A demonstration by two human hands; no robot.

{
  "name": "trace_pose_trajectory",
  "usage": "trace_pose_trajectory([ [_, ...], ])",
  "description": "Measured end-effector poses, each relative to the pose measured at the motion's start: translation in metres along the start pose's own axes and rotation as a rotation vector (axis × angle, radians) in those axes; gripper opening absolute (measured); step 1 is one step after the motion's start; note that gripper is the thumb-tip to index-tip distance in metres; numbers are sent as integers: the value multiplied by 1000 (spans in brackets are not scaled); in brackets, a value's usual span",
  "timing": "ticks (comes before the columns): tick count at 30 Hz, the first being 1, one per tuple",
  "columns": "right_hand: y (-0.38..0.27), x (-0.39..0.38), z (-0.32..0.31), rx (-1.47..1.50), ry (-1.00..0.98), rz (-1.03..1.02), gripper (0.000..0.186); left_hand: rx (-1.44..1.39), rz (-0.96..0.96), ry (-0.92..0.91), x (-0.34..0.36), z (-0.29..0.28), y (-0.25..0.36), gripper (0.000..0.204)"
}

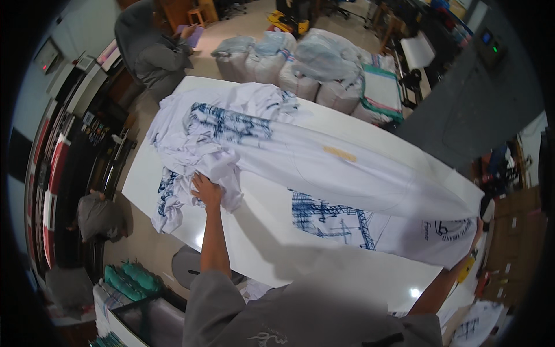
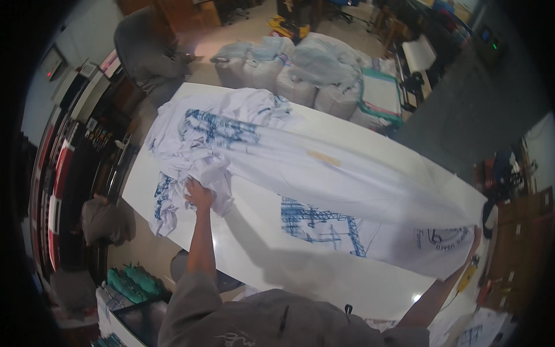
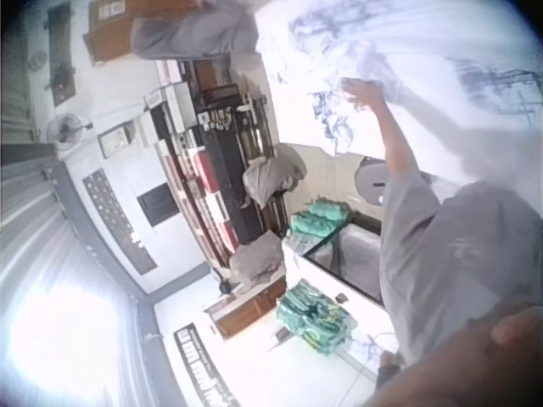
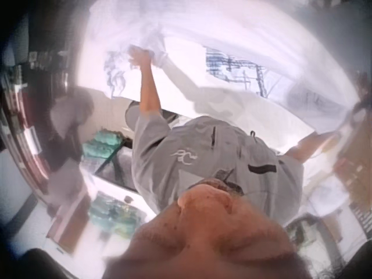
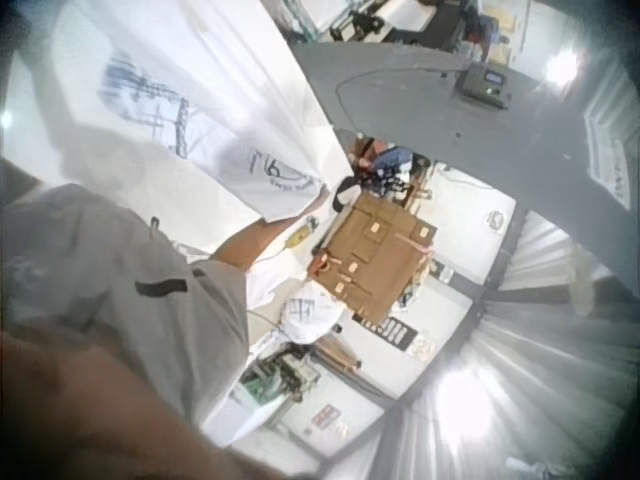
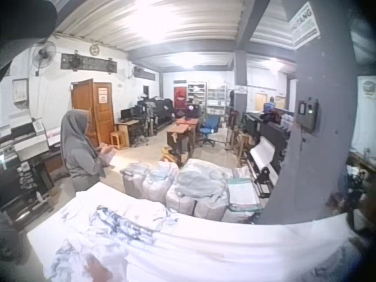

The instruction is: The person uses a yellow electric fabric cutter to cut a large piece of white fabric with a blue crane print on a white table. They repeatedly align the fabric, cut along a pattern, and remove the excess material.

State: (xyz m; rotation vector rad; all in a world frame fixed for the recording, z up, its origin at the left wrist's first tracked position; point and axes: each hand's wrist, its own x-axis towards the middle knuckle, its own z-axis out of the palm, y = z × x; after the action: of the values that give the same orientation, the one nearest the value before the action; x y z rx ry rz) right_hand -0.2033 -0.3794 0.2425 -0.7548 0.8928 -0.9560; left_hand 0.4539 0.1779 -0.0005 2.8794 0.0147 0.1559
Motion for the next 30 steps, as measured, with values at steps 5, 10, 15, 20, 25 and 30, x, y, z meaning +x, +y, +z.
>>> trace_pose_trajectory([
  [5, -20, 86, -288, -1180, 335, -307, 57, -318, 165, 160, -134, 17, 56, 68],
  [10, 119, 43, -325, -1318, 116, -394, 48, -371, 450, -229, -327, -5, 124, 71],
  [15, 234, -110, -74, -918, -402, 827, 66, -377, 696, -515, -404, -9, 143, 30],
  [20, 279, -189, -28, 52, -395, 833, 90, -961, 391, -1655, -458, -92, 188, 18],
  [25, 241, -177, -46, 729, -169, 604, 57, -928, 292, -2070, -496, -88, 163, 23],
  [30, 183, -189, -43, 871, -146, 611, 44, -1578, -566, -1765, -510, -58, 165, 70],
])
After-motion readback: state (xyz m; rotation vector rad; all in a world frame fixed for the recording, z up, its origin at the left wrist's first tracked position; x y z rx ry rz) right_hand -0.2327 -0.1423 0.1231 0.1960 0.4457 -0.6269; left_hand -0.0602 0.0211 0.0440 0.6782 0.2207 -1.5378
